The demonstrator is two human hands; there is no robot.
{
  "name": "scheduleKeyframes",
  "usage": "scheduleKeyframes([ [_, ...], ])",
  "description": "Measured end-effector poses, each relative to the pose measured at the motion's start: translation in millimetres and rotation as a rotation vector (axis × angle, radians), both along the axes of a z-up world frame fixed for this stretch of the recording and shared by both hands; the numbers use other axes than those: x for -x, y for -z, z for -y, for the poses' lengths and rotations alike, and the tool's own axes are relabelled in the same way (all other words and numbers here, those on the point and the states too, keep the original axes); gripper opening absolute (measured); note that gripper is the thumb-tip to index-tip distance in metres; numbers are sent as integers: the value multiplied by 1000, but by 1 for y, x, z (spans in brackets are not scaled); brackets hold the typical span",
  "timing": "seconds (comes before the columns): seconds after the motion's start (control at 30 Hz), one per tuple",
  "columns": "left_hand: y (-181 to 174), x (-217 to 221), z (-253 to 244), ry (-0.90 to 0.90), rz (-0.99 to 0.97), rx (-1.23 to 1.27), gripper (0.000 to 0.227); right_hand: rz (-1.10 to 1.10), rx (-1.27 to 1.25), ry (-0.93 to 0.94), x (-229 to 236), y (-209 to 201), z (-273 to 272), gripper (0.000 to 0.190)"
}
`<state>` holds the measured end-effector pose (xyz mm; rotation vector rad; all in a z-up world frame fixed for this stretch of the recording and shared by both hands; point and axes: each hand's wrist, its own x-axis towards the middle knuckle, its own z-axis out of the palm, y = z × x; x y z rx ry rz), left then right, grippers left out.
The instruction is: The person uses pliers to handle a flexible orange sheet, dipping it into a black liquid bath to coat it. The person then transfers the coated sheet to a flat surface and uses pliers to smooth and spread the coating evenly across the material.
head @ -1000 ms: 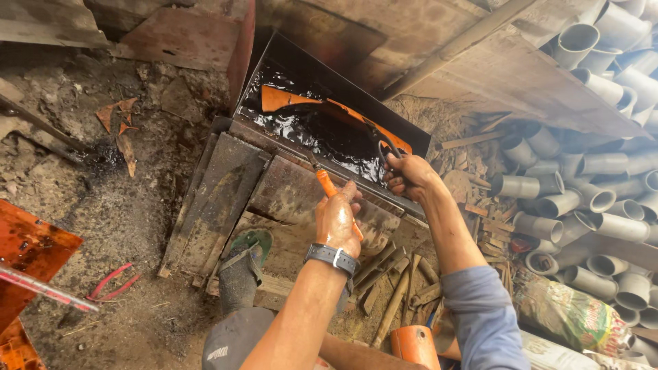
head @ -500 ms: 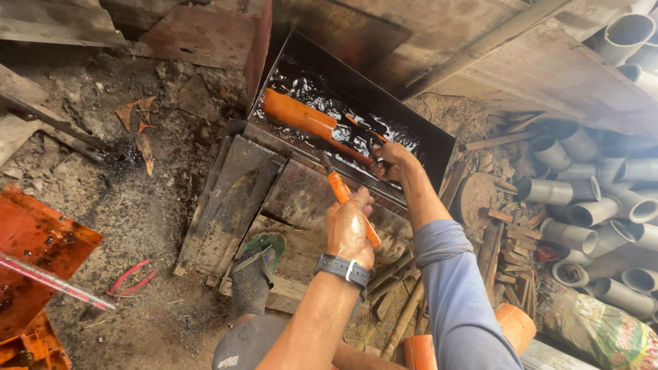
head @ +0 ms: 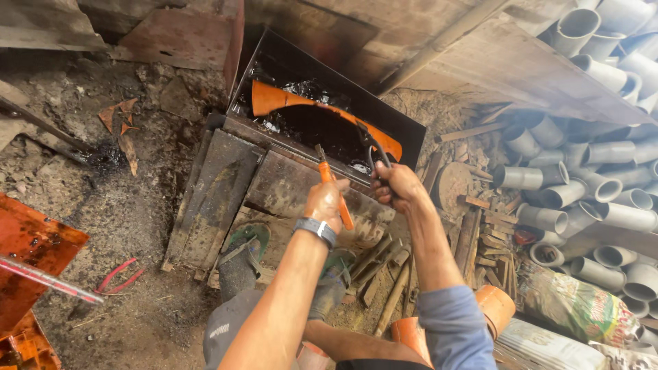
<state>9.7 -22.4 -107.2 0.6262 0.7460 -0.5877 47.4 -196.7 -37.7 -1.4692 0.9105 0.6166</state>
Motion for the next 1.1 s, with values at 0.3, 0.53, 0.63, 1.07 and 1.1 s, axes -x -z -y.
scheduleKeyframes([
  [0.3, 0, -15, -16, 207, -61, 5, 33, 101, 77, 31, 71, -25, -47, 22],
  [0.53, 28, -18, -5, 305, 2, -134, 49, 67, 111, 12, 96, -36, -44, 23],
  [0.63, 31, -19, -5, 377, 85, -185, 48, 61, 174, -28, 105, -42, -42, 23],
  [1.07, -16, -21, -22, 572, -15, -338, 50, 66, 133, -15, 109, -47, -37, 23],
  [1.1, -15, -22, -22, 573, -14, -351, 50, 68, 132, -12, 110, -48, -36, 22],
])
